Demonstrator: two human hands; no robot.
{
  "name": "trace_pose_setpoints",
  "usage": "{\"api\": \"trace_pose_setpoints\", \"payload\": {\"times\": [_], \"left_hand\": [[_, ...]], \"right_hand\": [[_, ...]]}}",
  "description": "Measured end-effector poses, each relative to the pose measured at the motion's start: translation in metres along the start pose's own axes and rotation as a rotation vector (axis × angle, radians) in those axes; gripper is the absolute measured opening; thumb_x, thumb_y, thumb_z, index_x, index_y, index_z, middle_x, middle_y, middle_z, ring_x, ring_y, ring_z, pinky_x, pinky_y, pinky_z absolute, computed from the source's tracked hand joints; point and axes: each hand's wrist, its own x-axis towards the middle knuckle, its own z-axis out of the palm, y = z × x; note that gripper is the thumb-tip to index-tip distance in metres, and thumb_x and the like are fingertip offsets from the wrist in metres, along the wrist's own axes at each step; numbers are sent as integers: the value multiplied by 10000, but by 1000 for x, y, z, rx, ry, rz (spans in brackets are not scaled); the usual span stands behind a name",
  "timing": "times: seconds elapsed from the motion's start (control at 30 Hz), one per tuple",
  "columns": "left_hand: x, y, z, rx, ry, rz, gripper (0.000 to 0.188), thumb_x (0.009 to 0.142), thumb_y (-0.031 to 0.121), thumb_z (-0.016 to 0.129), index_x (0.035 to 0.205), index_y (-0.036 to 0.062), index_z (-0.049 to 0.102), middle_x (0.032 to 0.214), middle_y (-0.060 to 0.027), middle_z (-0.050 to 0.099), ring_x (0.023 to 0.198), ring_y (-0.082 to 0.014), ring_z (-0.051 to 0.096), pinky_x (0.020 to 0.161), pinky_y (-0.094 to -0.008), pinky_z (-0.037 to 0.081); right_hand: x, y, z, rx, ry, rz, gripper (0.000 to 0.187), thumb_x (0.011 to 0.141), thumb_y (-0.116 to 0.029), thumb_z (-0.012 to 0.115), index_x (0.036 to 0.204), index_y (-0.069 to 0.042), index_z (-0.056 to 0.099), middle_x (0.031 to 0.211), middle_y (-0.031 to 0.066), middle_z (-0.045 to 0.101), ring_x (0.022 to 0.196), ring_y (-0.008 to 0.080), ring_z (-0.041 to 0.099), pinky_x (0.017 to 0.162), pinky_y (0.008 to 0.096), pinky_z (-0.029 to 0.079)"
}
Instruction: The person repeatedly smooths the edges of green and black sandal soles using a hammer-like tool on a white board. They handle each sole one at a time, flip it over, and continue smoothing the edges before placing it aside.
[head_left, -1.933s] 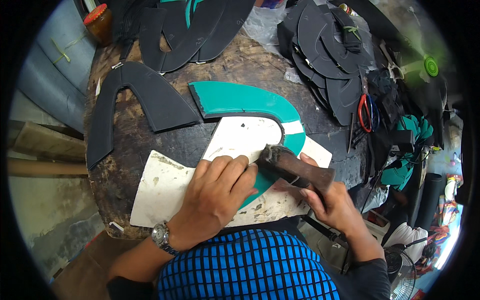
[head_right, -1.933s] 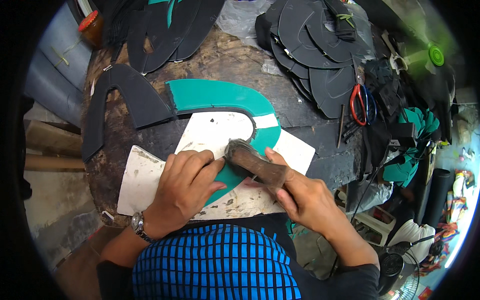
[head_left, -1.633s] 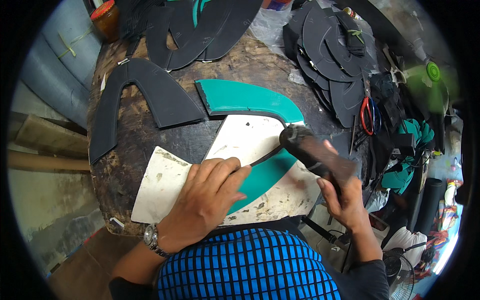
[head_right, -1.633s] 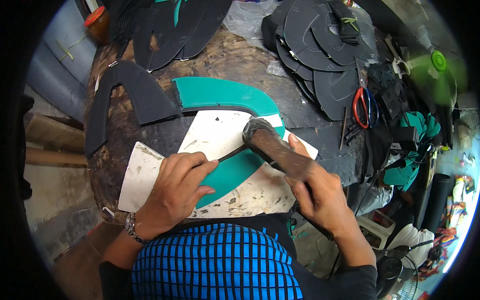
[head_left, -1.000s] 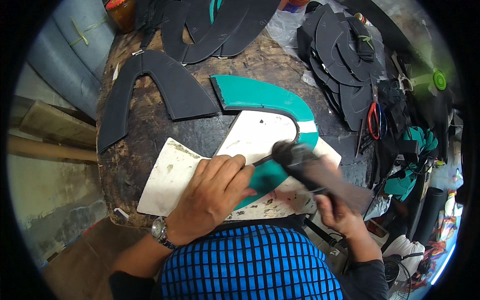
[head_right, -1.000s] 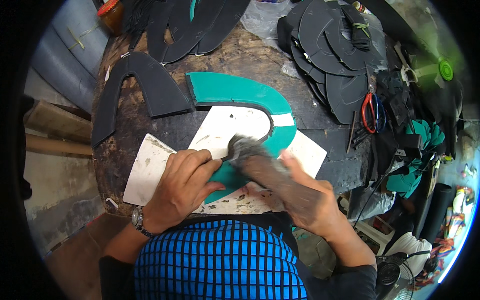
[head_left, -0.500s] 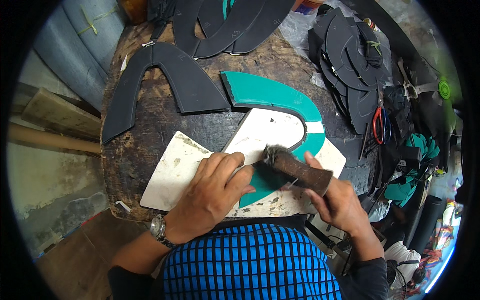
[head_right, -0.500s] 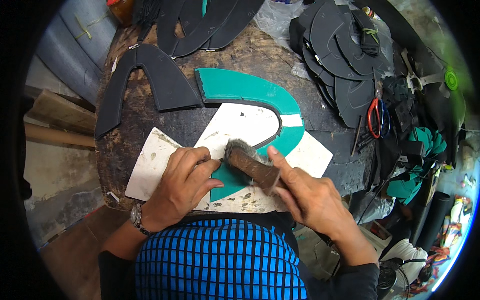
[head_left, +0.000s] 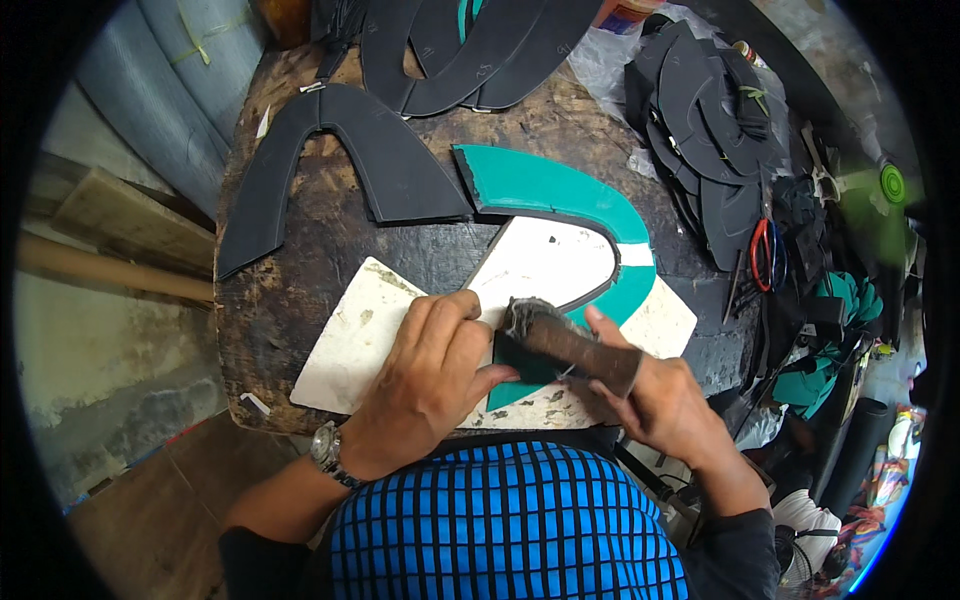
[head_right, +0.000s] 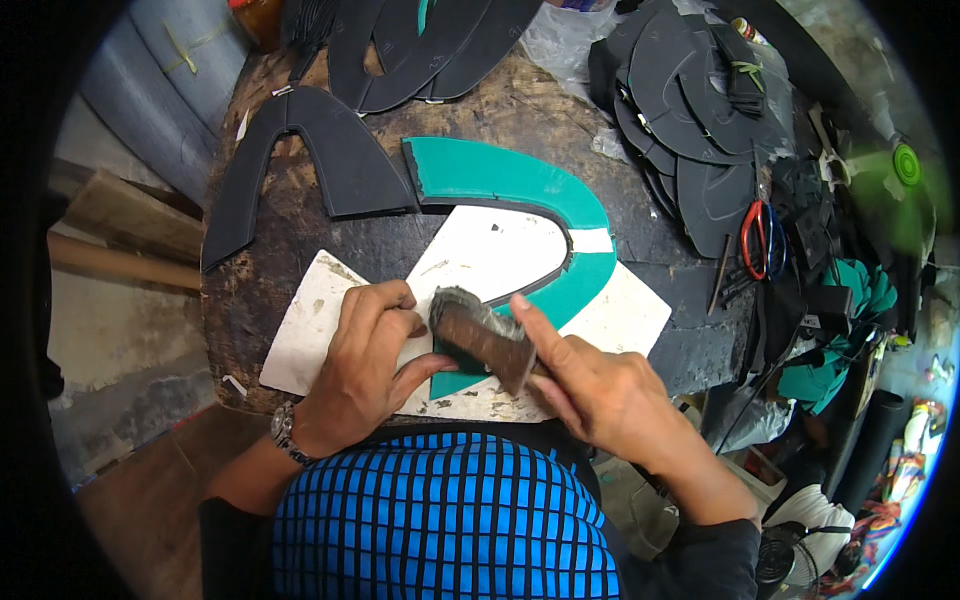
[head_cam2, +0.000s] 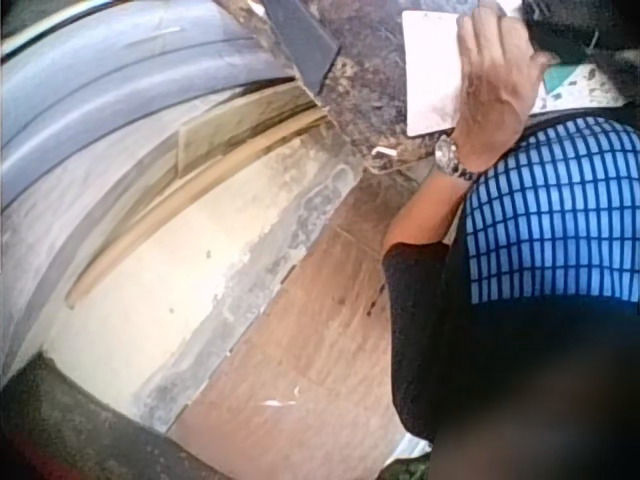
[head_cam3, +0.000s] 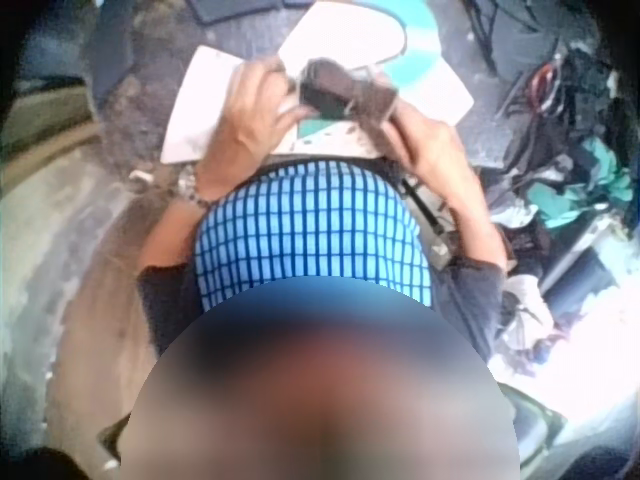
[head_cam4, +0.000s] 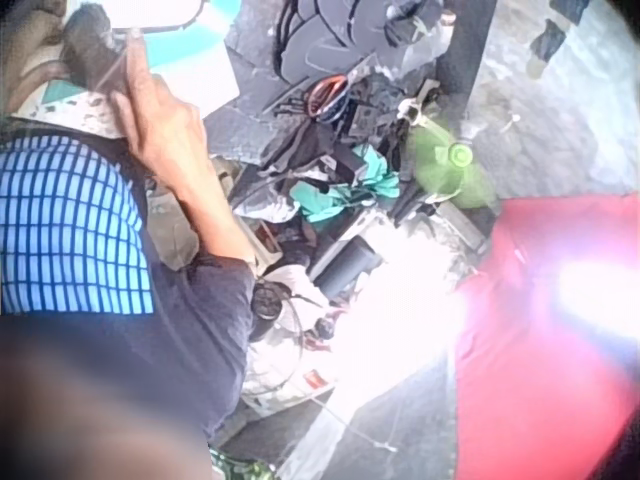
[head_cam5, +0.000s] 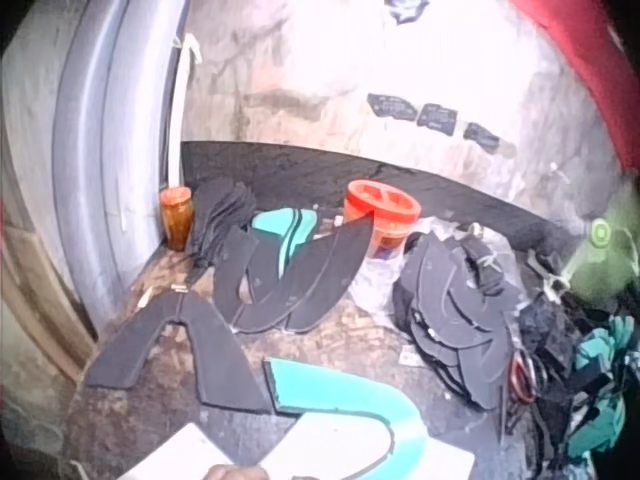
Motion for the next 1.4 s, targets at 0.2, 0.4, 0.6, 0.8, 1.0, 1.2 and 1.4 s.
{"api": "trace_pose_setpoints", "payload": {"times": [0.2, 0.4, 0.6, 0.8, 1.0, 1.2, 1.4], "left_hand": [[-1, 2, 0, 58, 26, -92, 439, 718, 226, 881, 877, -10, 546, 1164, -216, 515, 1030, -325, 526, 876, -409, 471], [0, 1, -2, 37, -6, -106, 457, 704, 240, 874, 909, -20, 559, 1152, -218, 532, 1027, -327, 521, 904, -430, 461], [1, -2, -1, 84, 1, -60, 473, 676, 258, 910, 785, 25, 513, 1109, -200, 518, 1017, -301, 522, 841, -374, 478], [1, -2, 0, 49, -18, -138, 451, 672, 216, 919, 843, 0, 562, 1106, -177, 517, 998, -288, 515, 838, -382, 471], [2, -1, -6, 78, -88, -101, 437, 680, 193, 903, 917, 1, 590, 1114, -161, 530, 1025, -309, 523, 910, -414, 439], [17, 12, -31, -122, -284, -213, 694, 757, 318, 861, 1321, 22, 586, 1169, -165, 544, 1148, -314, 533, 940, -430, 439], [47, 40, -50, -1409, -10, -112, 1388, 601, 701, 831, 1590, 14, 142, 1480, -297, 445, 1340, -363, 507, 1107, -480, 427]], "right_hand": [[1, -2, 3, 49, 92, -25, 761, 890, -139, 709, 1558, -104, 345, 891, 139, 697, 708, 317, 694, 645, 416, 572], [7, 28, -8, -115, 405, 3, 664, 896, -46, 680, 1512, -121, 441, 1130, 167, 682, 918, 357, 705, 780, 409, 576], [35, 97, -25, -330, 503, 375, 646, 930, -95, 645, 1519, -259, 439, 1045, 134, 638, 864, 337, 671, 747, 436, 550], [61, 89, -17, -555, 640, 135, 309, 879, -98, 683, 1181, -62, 629, 971, 123, 546, 897, 308, 572, 777, 416, 483], [56, 54, -2, -393, 497, 261, 229, 926, -211, 690, 894, 11, 642, 927, 158, 623, 874, 285, 605, 775, 369, 491], [47, 9, -24, 660, 732, 179, 165, 910, -108, 683, 994, -16, 575, 870, 63, 574, 787, 148, 540, 699, 292, 440], [47, -44, -49, -192, 1056, -569, 272, 666, -80, 711, 918, -164, 651, 895, 41, 612, 831, 238, 605, 744, 372, 478]]}}
